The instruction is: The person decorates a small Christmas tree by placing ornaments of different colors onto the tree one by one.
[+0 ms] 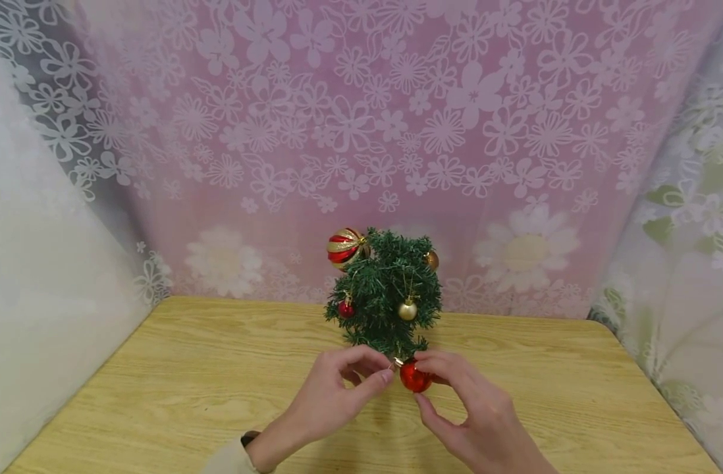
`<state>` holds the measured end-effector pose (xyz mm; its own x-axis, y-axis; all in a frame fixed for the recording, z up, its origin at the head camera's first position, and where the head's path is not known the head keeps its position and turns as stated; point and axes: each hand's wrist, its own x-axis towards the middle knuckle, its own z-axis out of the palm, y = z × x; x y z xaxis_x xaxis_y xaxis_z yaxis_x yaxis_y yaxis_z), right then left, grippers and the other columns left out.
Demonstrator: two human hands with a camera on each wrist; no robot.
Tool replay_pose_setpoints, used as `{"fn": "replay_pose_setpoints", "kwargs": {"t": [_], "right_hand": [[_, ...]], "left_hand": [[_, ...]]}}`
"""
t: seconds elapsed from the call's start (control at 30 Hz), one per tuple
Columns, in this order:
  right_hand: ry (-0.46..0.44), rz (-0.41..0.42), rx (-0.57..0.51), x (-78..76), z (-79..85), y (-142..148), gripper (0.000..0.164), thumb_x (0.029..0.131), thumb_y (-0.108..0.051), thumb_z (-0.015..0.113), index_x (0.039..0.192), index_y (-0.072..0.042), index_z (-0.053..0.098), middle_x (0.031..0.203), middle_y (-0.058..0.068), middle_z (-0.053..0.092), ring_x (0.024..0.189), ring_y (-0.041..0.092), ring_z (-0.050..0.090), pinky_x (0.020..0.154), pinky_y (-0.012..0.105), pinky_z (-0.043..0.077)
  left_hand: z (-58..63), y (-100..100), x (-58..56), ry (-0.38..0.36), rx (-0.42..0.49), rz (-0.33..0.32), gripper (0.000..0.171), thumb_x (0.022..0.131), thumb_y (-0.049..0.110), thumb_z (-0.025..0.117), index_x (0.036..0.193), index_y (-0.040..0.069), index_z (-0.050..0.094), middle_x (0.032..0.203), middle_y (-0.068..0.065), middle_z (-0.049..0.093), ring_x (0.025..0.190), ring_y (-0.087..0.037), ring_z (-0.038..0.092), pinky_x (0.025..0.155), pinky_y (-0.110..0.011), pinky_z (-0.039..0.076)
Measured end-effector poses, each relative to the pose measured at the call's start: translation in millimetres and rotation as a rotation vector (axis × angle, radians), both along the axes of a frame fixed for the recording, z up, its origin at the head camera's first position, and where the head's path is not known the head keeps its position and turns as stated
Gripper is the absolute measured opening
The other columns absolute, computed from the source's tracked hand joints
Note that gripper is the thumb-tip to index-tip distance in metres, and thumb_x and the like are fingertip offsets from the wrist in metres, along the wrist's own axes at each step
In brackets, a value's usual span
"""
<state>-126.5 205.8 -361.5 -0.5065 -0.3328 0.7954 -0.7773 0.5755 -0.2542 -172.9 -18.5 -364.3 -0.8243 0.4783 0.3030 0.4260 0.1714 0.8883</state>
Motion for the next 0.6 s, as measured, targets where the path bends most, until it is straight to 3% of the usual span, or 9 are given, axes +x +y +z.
{"fn": "replay_pose_setpoints", "kwargs": {"t": [0.1, 0.17, 0.23, 0.27, 0.4, 0.6], "right_hand": [[-0.035, -0.019, 0.016, 3.3, 3.2, -1.0, 0.049, 0.100, -0.052, 0.054, 0.121, -0.010, 0.067, 0.116, 0.003, 0.070, 0.103, -0.003, 0.068, 0.084, 0.007, 0.053], [-0.085, 0.011, -0.004, 4.8, 4.2, -1.3, 0.045, 0.099, -0.049, 0.056, 0.123, -0.012, 0.066, 0.118, 0.001, 0.069, 0.105, -0.003, 0.068, 0.084, 0.010, 0.055], [-0.142, 0.060, -0.045, 4.7, 3.5, -0.7, 0.033, 0.096, -0.027, 0.072, 0.124, -0.011, 0.065, 0.120, 0.000, 0.068, 0.107, -0.002, 0.068, 0.083, 0.013, 0.057], [-0.171, 0.102, -0.082, 3.8, 1.8, -0.3, 0.035, 0.092, -0.014, 0.077, 0.125, -0.009, 0.064, 0.121, 0.000, 0.068, 0.109, -0.001, 0.068, 0.082, 0.015, 0.058], [-0.296, 0.222, -0.195, 0.4, -6.1, 4.2, 0.066, 0.068, 0.029, 0.076, 0.125, -0.002, 0.062, 0.126, -0.001, 0.066, 0.115, 0.002, 0.066, 0.080, 0.022, 0.061], [-0.394, 0.387, -0.292, -6.2, -15.4, 10.0, 0.057, 0.077, 0.030, 0.067, 0.126, 0.003, 0.062, 0.134, 0.001, 0.064, 0.118, 0.005, 0.066, 0.079, 0.024, 0.062]], "left_hand": [[-0.3, -0.5, -0.2, 0.008, 0.004, 0.004, 0.020, 0.101, 0.034, 0.065, 0.106, 0.018, 0.077, 0.096, 0.000, 0.078, 0.081, 0.004, 0.066, 0.072, -0.020, 0.056], [-0.4, -1.3, 0.0, 0.004, 0.007, 0.014, 0.018, 0.101, 0.033, 0.065, 0.106, 0.020, 0.077, 0.095, 0.001, 0.078, 0.079, 0.003, 0.065, 0.072, -0.020, 0.055], [-0.8, -2.4, 0.2, 0.001, 0.012, 0.023, 0.017, 0.101, 0.033, 0.065, 0.106, 0.021, 0.076, 0.094, 0.000, 0.077, 0.078, 0.002, 0.065, 0.072, -0.021, 0.055], [-1.1, -3.0, 0.4, 0.000, 0.016, 0.027, 0.016, 0.101, 0.032, 0.065, 0.105, 0.021, 0.076, 0.094, 0.000, 0.077, 0.078, 0.001, 0.065, 0.071, -0.021, 0.055], [-2.6, -5.3, 1.0, 0.000, 0.026, 0.038, 0.014, 0.101, 0.032, 0.066, 0.103, 0.023, 0.076, 0.093, 0.002, 0.077, 0.076, 0.000, 0.065, 0.071, -0.022, 0.055], [-3.0, -8.2, 1.2, 0.032, 0.041, 0.045, 0.013, 0.101, 0.030, 0.065, 0.103, 0.022, 0.075, 0.091, 0.001, 0.076, 0.074, -0.002, 0.065, 0.069, -0.024, 0.056]]}}
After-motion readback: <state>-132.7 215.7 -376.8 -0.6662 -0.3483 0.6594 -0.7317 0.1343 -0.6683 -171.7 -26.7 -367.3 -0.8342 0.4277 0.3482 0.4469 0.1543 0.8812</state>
